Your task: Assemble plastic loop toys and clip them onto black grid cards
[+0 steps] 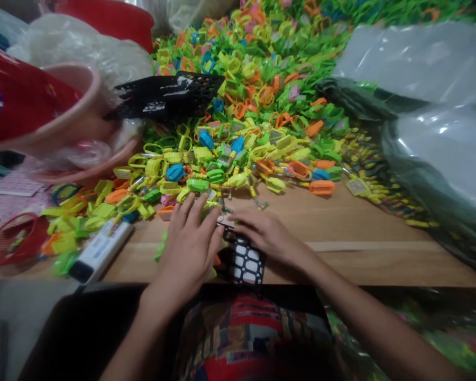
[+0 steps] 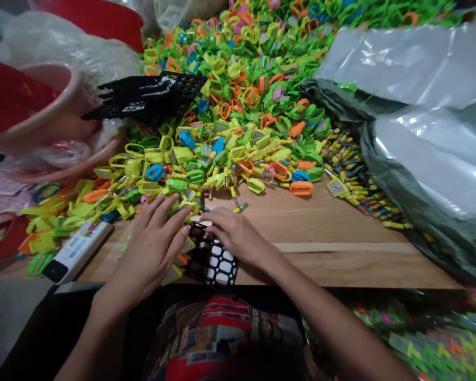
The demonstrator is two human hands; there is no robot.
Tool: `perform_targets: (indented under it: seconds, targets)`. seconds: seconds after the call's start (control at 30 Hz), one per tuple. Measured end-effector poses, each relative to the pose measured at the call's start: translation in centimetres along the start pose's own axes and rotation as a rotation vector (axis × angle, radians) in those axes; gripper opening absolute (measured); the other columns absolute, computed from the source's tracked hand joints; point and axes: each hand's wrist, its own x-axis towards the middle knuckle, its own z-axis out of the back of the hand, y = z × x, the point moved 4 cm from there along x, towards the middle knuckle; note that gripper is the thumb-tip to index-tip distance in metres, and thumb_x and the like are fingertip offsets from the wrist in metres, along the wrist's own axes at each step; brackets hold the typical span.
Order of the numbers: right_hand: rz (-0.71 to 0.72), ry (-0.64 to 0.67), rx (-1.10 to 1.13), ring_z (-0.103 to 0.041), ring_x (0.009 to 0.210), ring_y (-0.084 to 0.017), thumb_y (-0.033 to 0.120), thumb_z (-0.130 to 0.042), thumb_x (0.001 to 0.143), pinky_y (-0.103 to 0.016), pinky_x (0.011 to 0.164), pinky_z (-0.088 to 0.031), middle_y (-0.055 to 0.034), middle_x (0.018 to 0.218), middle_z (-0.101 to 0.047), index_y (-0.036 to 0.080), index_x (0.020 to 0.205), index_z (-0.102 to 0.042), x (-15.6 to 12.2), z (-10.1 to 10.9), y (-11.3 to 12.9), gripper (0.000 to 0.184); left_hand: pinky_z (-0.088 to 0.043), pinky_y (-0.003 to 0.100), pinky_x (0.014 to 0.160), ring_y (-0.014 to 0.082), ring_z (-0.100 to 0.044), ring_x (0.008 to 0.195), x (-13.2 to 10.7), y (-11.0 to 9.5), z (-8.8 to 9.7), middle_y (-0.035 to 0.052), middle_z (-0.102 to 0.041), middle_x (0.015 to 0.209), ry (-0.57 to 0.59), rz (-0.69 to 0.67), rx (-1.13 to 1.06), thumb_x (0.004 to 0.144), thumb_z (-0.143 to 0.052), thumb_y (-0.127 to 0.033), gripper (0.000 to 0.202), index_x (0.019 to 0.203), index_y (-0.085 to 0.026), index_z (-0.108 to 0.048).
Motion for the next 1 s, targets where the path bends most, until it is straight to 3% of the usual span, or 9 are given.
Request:
perform_targets:
  seconds: [0.07, 0.17, 0.33, 0.5, 0.63, 0.7, 0.87, 1.0]
  targets:
    - [-0.064, -0.095, -0.171, -0.06, 0.101, -0.025, 0.017, -0.053, 0.098, -0.043, 0.091, -0.048, -0.0098, 0.109, -0.069, 0.023, 0.117, -0.068, -0.4, 2.7, -1.6, 0.025, -0.025, 0.063, 0.124, 0.034, -0.025, 0.155, -0.2, 0.1, -0.2, 0.0124, -0.039, 0.163, -0.016, -0.002, -0.01, 0.104, -0.04, -0.034, 0.043, 0.142, -0.022, -0.056]
    - [-0.146, -0.049, -0.36, -0.056, 0.101, -0.028, 0.016, -0.055, 0.096, -0.042, 0.087, -0.046, -0.0116, 0.109, -0.066, 0.022, 0.109, -0.07, -1.2, 4.3, -3.8, 0.021, -0.022, 0.062, 0.126, 0.0328, -0.02, 0.157, -0.4, 0.3, -0.3, 0.0136, -0.034, 0.165, 0.001, 0.006, -0.031, 0.105, -0.037, -0.035, 0.046, 0.146, -0.02, -0.051]
    - [-0.152, -0.009, -0.257, -0.055, 0.089, -0.023, 0.016, -0.047, 0.101, -0.035, 0.077, -0.044, -0.0079, 0.091, -0.062, 0.02, 0.093, -0.062, -1.5, 2.5, -4.0, 0.018, -0.018, 0.061, 0.127, 0.0316, -0.018, 0.158, -0.2, 0.4, -0.2, 0.0129, -0.035, 0.165, 0.031, 0.007, -0.031, 0.105, -0.034, -0.033, 0.048, 0.15, -0.019, -0.046]
    - [-0.153, 0.061, -0.223, -0.057, 0.088, -0.024, 0.017, -0.048, 0.102, -0.035, 0.078, -0.045, -0.0085, 0.092, -0.063, 0.021, 0.095, -0.06, -1.6, 0.4, -2.3, 0.014, -0.02, 0.061, 0.126, 0.0318, -0.02, 0.157, -0.1, 0.3, -0.3, 0.0122, -0.04, 0.163, 0.021, 0.008, -0.014, 0.104, -0.035, -0.032, 0.048, 0.149, -0.019, -0.047]
    - [-0.24, 0.053, -0.26, -0.059, 0.088, -0.025, 0.027, -0.064, 0.097, -0.036, 0.077, -0.045, -0.0091, 0.091, -0.064, 0.02, 0.094, -0.061, -2.0, 0.2, -2.2, 0.009, -0.02, 0.06, 0.126, 0.0314, -0.021, 0.157, -0.2, 0.3, -0.3, 0.0116, -0.041, 0.162, 0.018, 0.003, -0.011, 0.104, -0.035, -0.032, 0.048, 0.149, -0.02, -0.046]
    - [-0.286, 0.071, -0.236, -0.06, 0.086, -0.024, 0.024, -0.067, 0.095, -0.034, 0.075, -0.044, -0.0084, 0.09, -0.064, 0.02, 0.09, -0.06, -2.0, 0.2, -2.4, 0.009, -0.02, 0.06, 0.127, 0.0316, -0.021, 0.157, -0.2, 0.3, -0.3, 0.012, -0.041, 0.162, 0.017, 0.006, -0.013, 0.104, -0.035, -0.032, 0.049, 0.149, -0.019, -0.046]
    - [-0.348, 0.007, -0.109, -0.06, 0.085, -0.021, 0.016, -0.054, 0.098, -0.032, 0.078, -0.043, -0.0068, 0.091, -0.065, 0.019, 0.093, -0.06, -1.7, 0.3, -2.5, 0.008, -0.018, 0.06, 0.127, 0.0316, -0.019, 0.157, -0.3, 0.3, -0.4, 0.0115, -0.038, 0.164, 0.021, 0.008, -0.015, 0.104, -0.034, -0.031, 0.049, 0.15, -0.018, -0.045]
    - [-0.269, -0.024, 0.067, -0.059, 0.082, -0.019, 0.015, -0.047, 0.098, -0.03, 0.075, -0.044, -0.0062, 0.091, -0.064, 0.018, 0.101, -0.058, -1.3, -0.5, -1.6, 0.012, -0.018, 0.06, 0.127, 0.0313, -0.019, 0.158, -0.3, 0.4, -0.6, 0.0108, -0.036, 0.165, 0.033, 0.006, -0.018, 0.104, -0.034, -0.031, 0.05, 0.152, -0.019, -0.043]
